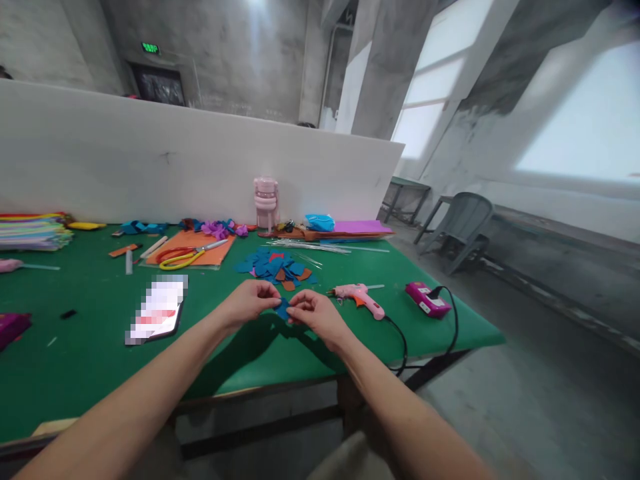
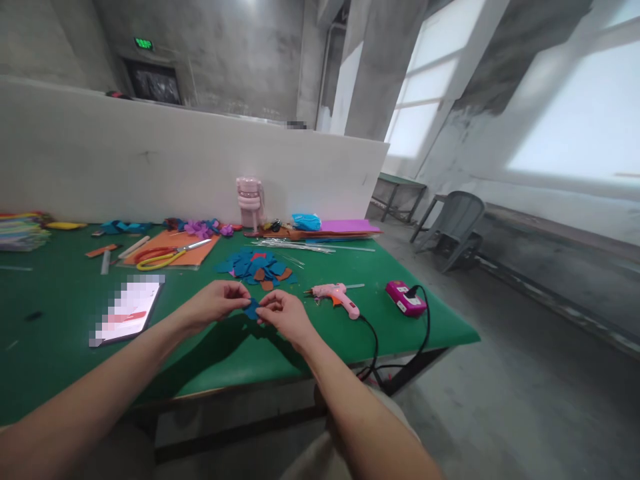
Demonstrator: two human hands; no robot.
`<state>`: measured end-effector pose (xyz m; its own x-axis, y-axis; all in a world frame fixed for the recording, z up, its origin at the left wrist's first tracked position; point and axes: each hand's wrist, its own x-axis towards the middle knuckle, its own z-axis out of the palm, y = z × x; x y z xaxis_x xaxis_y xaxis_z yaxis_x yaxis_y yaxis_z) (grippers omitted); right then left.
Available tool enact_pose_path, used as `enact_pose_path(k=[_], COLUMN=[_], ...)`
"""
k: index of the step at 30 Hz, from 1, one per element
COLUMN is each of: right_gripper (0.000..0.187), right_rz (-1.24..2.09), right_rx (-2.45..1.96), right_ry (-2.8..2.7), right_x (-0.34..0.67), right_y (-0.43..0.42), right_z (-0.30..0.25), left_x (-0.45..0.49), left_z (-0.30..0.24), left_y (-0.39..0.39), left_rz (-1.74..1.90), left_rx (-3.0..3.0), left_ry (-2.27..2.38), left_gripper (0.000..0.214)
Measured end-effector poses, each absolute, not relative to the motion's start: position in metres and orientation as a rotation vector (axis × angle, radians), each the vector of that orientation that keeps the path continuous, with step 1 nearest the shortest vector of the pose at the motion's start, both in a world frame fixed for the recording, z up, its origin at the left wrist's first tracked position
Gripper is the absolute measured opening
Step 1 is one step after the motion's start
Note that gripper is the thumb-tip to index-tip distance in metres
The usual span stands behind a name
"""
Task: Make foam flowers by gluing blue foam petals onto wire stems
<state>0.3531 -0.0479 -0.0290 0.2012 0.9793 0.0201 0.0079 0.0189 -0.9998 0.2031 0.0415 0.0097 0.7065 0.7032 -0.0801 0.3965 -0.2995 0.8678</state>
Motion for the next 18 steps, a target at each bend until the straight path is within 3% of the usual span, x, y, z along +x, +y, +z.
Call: enact_pose_path(k=[5, 10, 18], right_gripper=[0.025, 0.025, 0.034], right_rz=[0.579, 0.024, 0.3], right_rx=[-1.543, -2.141, -2.368], right_ry=[-1.162, -1.107, -1.216], right_x=[0.416, 0.493, 0.509], right_y=[-0.057, -0.076, -0.097], right_z=[-0.017, -0.019, -0.03], left_x=[0.198, 0.196, 0.198], left_z=[0.005, -0.008, -0.022], left_y=[0.054, 0.063, 0.075], left_rz=[0.197, 0.047, 0.101], left_rx=[2.27, 2.387, 2.227], left_ry=[0.875, 0.903, 0.903], left_gripper=[0.019, 0.012, 0.019])
